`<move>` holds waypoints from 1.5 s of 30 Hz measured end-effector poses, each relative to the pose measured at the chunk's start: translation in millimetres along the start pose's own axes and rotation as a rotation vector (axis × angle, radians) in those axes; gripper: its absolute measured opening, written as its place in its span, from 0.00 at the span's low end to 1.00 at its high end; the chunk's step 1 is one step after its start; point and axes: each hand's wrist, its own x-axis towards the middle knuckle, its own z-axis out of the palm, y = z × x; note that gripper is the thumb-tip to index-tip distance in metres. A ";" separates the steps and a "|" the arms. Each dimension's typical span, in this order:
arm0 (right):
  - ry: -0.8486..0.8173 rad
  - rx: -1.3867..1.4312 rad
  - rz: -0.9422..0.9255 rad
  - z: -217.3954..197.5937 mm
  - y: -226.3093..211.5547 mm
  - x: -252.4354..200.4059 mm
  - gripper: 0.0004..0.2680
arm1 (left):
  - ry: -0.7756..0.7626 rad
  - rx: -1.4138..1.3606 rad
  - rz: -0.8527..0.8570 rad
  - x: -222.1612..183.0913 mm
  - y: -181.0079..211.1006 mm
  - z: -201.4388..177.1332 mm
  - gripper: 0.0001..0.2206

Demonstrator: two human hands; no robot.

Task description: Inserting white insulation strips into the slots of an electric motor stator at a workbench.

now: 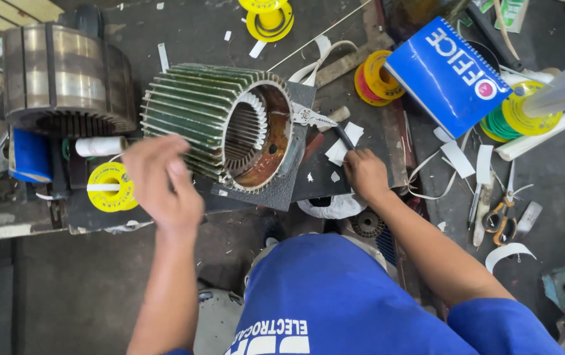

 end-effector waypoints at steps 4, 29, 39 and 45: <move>-0.221 0.325 0.141 -23.4 -4.4 11.9 0.04 | 0.049 -0.291 0.118 -48.4 70.3 16.0 0.13; 0.182 0.881 0.078 -205.2 -96.4 -12.7 0.07 | -0.378 -0.661 -0.556 -64.7 105.8 85.1 0.09; 0.104 1.018 -0.113 -203.8 -98.3 -18.8 0.08 | -0.370 -0.660 -0.646 -74.8 107.1 74.0 0.01; -0.006 1.183 0.057 -190.2 -81.8 -33.6 0.03 | -0.347 -0.889 -1.085 -98.0 103.3 66.9 0.04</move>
